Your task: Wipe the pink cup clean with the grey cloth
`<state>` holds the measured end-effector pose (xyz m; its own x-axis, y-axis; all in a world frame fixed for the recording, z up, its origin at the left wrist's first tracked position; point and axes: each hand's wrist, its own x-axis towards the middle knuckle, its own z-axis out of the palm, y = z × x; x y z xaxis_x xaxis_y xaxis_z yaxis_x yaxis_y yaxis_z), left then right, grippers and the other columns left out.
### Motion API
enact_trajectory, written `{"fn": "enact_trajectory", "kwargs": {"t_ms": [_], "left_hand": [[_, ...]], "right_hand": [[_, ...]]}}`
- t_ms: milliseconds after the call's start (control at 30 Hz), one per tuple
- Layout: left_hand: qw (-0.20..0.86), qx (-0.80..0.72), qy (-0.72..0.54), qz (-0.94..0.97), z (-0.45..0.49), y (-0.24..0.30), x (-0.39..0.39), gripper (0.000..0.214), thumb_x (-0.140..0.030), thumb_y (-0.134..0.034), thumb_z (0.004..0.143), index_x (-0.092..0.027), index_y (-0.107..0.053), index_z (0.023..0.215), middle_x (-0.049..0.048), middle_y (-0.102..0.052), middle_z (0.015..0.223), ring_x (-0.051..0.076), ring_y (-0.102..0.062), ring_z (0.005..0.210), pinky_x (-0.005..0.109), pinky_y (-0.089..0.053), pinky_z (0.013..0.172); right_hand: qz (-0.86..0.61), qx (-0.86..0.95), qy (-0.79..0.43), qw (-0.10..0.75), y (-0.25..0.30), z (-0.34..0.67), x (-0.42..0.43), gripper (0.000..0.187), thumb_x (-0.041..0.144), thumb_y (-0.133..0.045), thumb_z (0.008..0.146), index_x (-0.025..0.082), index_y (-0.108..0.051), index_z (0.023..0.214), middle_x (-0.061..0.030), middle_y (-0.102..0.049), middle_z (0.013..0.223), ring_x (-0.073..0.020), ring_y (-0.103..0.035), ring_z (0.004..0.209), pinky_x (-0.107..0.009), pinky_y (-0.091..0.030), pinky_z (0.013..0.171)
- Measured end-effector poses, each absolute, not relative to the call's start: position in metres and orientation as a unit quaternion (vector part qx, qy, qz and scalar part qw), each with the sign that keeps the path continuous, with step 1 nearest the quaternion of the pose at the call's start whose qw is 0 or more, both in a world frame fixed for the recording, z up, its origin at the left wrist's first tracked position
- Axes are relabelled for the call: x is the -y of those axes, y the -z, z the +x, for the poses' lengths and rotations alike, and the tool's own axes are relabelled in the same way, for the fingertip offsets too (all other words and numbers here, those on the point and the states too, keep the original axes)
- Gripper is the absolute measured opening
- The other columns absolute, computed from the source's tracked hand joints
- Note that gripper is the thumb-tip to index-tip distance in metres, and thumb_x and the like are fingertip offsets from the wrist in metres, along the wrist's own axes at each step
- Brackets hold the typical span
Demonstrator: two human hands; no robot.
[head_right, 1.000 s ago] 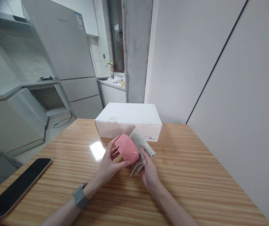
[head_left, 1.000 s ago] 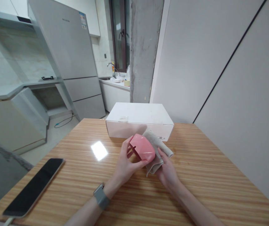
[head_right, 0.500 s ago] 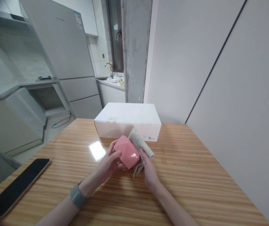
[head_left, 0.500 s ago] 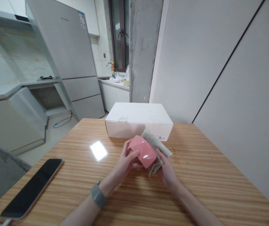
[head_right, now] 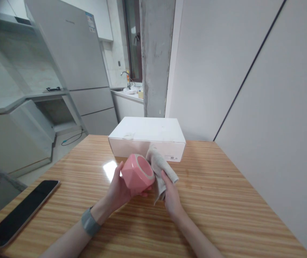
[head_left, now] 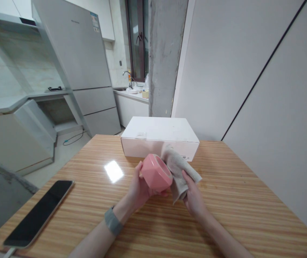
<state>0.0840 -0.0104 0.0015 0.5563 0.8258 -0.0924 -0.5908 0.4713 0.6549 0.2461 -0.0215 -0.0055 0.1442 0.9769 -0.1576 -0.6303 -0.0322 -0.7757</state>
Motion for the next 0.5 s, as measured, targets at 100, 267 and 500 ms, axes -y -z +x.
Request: {"fn": "enact_trajectory", "kwargs": {"t_ms": [100,267,500], "left_hand": [[0.800,-0.222,-0.439,0.343,0.091,0.002,0.017,0.068,-0.063,-0.054,0.078,-0.019,-0.047,0.129,0.0147,-0.063,0.116,0.031,-0.063,0.097,0.041,-0.053,0.073],[0.716,-0.285,-0.514,0.378,0.102,0.006,0.021,0.078,-0.055,-0.073,0.066,-0.035,-0.035,0.130,0.0062,-0.049,0.132,0.026,-0.056,0.109,0.035,-0.052,0.080],[0.669,-0.316,-0.517,0.429,0.099,0.001,0.020,0.057,-0.050,-0.064,0.077,-0.031,-0.039,0.124,0.0058,-0.053,0.119,0.019,-0.058,0.092,0.025,-0.051,0.065]], "right_hand": [[-0.378,0.225,-0.635,0.634,0.000,0.243,0.024,0.042,0.048,-0.081,0.058,0.022,-0.075,0.091,-0.0021,-0.077,0.096,-0.0275,-0.063,0.112,-0.039,-0.041,0.106],[-0.383,0.295,-0.611,0.627,0.006,0.245,0.024,0.043,0.050,-0.076,0.067,0.024,-0.073,0.101,-0.0012,-0.069,0.118,-0.0254,-0.048,0.129,-0.041,-0.028,0.114],[-0.375,0.313,-0.609,0.625,0.021,0.246,0.023,0.043,0.047,-0.076,0.070,0.021,-0.072,0.104,-0.0042,-0.069,0.119,-0.0220,-0.051,0.127,-0.034,-0.038,0.108]]}}
